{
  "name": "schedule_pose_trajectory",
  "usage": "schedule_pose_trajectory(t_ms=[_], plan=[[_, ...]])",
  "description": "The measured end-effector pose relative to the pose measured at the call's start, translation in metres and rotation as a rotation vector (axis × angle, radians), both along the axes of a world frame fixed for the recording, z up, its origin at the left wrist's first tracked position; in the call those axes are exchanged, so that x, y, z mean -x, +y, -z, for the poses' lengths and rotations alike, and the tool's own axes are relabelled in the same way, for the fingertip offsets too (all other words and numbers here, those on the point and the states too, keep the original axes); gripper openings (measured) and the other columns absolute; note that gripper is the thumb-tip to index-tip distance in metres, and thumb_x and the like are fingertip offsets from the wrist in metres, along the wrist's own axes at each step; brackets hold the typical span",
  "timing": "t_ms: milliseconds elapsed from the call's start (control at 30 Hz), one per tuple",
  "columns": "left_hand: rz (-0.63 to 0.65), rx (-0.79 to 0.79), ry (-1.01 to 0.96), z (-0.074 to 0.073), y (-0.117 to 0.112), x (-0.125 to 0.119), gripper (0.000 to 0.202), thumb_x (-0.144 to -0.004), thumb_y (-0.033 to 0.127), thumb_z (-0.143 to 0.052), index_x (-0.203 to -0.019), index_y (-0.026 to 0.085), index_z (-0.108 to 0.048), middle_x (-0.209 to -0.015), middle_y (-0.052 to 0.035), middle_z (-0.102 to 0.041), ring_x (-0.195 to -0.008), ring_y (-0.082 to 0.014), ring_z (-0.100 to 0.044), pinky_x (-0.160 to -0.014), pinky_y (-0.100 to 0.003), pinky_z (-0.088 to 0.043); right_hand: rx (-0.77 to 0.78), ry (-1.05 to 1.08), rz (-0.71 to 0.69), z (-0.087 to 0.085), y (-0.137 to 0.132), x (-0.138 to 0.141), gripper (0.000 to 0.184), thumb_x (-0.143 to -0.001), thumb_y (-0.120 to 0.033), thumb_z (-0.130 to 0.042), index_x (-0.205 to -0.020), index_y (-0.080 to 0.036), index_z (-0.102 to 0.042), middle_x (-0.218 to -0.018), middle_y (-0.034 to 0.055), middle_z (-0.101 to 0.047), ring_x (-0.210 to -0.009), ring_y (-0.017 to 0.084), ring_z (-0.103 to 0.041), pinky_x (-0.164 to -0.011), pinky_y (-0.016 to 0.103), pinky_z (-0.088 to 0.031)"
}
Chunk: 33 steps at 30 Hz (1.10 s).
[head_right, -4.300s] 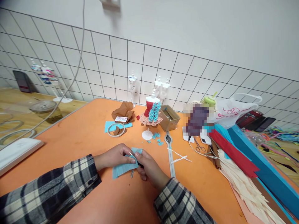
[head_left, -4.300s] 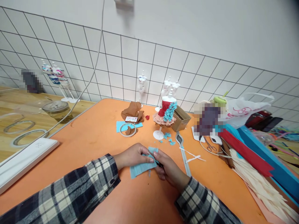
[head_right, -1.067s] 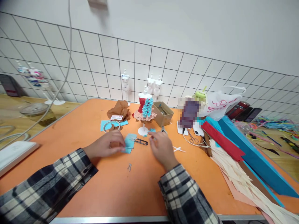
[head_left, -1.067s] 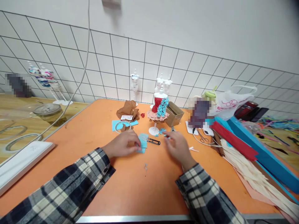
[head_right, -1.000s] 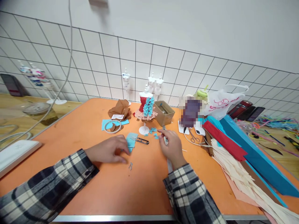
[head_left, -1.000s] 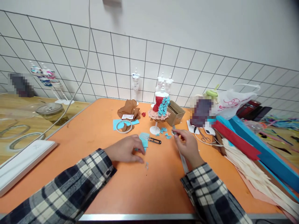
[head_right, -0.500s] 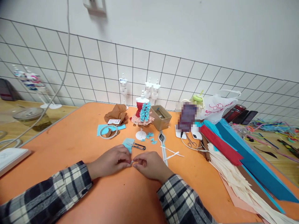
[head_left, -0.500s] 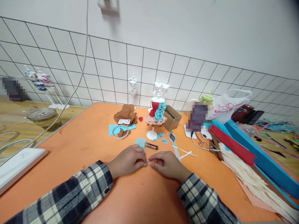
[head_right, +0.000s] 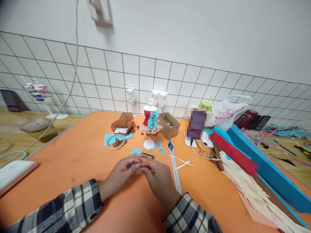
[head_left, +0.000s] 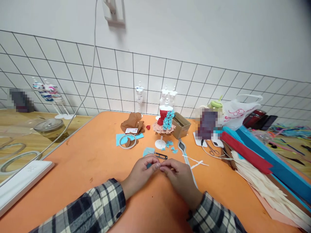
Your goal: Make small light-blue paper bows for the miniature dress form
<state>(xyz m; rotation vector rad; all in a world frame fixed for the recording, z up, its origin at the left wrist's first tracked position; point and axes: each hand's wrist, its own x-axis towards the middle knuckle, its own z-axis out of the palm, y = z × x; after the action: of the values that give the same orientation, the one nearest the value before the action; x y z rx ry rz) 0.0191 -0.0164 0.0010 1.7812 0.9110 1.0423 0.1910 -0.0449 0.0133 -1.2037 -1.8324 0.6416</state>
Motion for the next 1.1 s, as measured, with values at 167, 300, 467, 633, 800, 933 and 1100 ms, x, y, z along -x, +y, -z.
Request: schedule_pose_trajectory(t_ms=[167,300,467,633,800,933,1100], plan=[[0.105,0.007,-0.079,0.011,-0.002,0.001,0.064,-0.077,0.054,-0.068,-0.129,0.022,-0.049,-0.117,-0.0114,-0.060,-0.095,-0.0206,-0.058,-0.084,-0.034,-0.048,-0.141,-0.063,0.130,-0.028,0.026,-0.025,0.021,-0.092,-0.034,-0.046,-0.087,-0.022,-0.063,-0.074,0.0025,-0.069,-0.060,0.015,-0.063,-0.060,0.025,-0.047],[0.241,-0.176,0.119,0.012,0.009,0.011,0.043,-0.081,0.043,-0.065,-0.119,0.022,-0.059,-0.104,-0.0092,-0.066,-0.101,-0.0229,-0.057,-0.092,-0.038,-0.044,-0.228,-0.254,0.472,-0.064,0.095,-0.059,0.035,-0.097,-0.035,-0.027,-0.092,-0.019,-0.058,-0.068,0.0035,-0.063,-0.062,0.017,-0.058,-0.057,0.026,-0.037],[0.291,-0.282,0.157,0.008,0.016,0.018,0.033,-0.088,0.048,-0.054,-0.099,0.020,-0.067,-0.089,-0.0087,-0.069,-0.089,-0.0222,-0.059,-0.084,-0.036,-0.044,-0.059,-0.704,0.553,-0.084,0.165,-0.079,0.045,-0.094,-0.049,-0.034,-0.085,-0.020,-0.067,-0.081,0.0091,-0.069,-0.074,0.021,-0.061,-0.056,0.027,-0.028],[0.205,-0.347,0.151,0.010,0.019,0.019,0.039,-0.087,0.050,-0.052,-0.107,0.019,-0.065,-0.084,-0.0088,-0.069,-0.083,-0.0219,-0.058,-0.079,-0.035,-0.044,-0.030,-0.752,0.509,-0.079,0.181,-0.078,0.035,-0.089,-0.049,-0.048,-0.100,-0.024,-0.070,-0.095,0.0076,-0.072,-0.082,0.022,-0.062,-0.057,0.027,-0.027],[0.252,-0.400,0.221,0.007,0.017,0.020,0.036,-0.088,0.047,-0.050,-0.108,0.021,-0.065,-0.083,-0.0079,-0.069,-0.081,-0.0221,-0.057,-0.077,-0.035,-0.043,-0.139,-0.661,0.635,-0.069,0.154,-0.090,0.051,-0.097,-0.049,-0.029,-0.086,-0.019,-0.069,-0.082,0.0092,-0.070,-0.075,0.020,-0.060,-0.058,0.028,-0.028],[0.229,-0.463,0.269,0.005,0.012,0.014,0.035,-0.089,0.039,-0.050,-0.118,0.022,-0.060,-0.088,-0.0080,-0.069,-0.084,-0.0230,-0.057,-0.079,-0.036,-0.042,-0.301,-0.542,0.604,-0.030,0.096,-0.124,0.054,-0.098,-0.048,-0.022,-0.074,-0.019,-0.061,-0.075,0.0083,-0.066,-0.072,0.020,-0.059,-0.063,0.030,-0.035],[0.240,-0.560,0.405,0.006,0.005,-0.012,0.025,-0.092,0.030,-0.045,-0.108,0.021,-0.063,-0.086,-0.0070,-0.068,-0.082,-0.0212,-0.057,-0.081,-0.037,-0.040,-0.095,-0.490,0.486,0.028,0.043,-0.179,0.038,-0.093,-0.045,-0.037,-0.092,-0.020,-0.066,-0.097,0.0099,-0.069,-0.096,0.026,-0.061,-0.083,0.037,-0.044]])
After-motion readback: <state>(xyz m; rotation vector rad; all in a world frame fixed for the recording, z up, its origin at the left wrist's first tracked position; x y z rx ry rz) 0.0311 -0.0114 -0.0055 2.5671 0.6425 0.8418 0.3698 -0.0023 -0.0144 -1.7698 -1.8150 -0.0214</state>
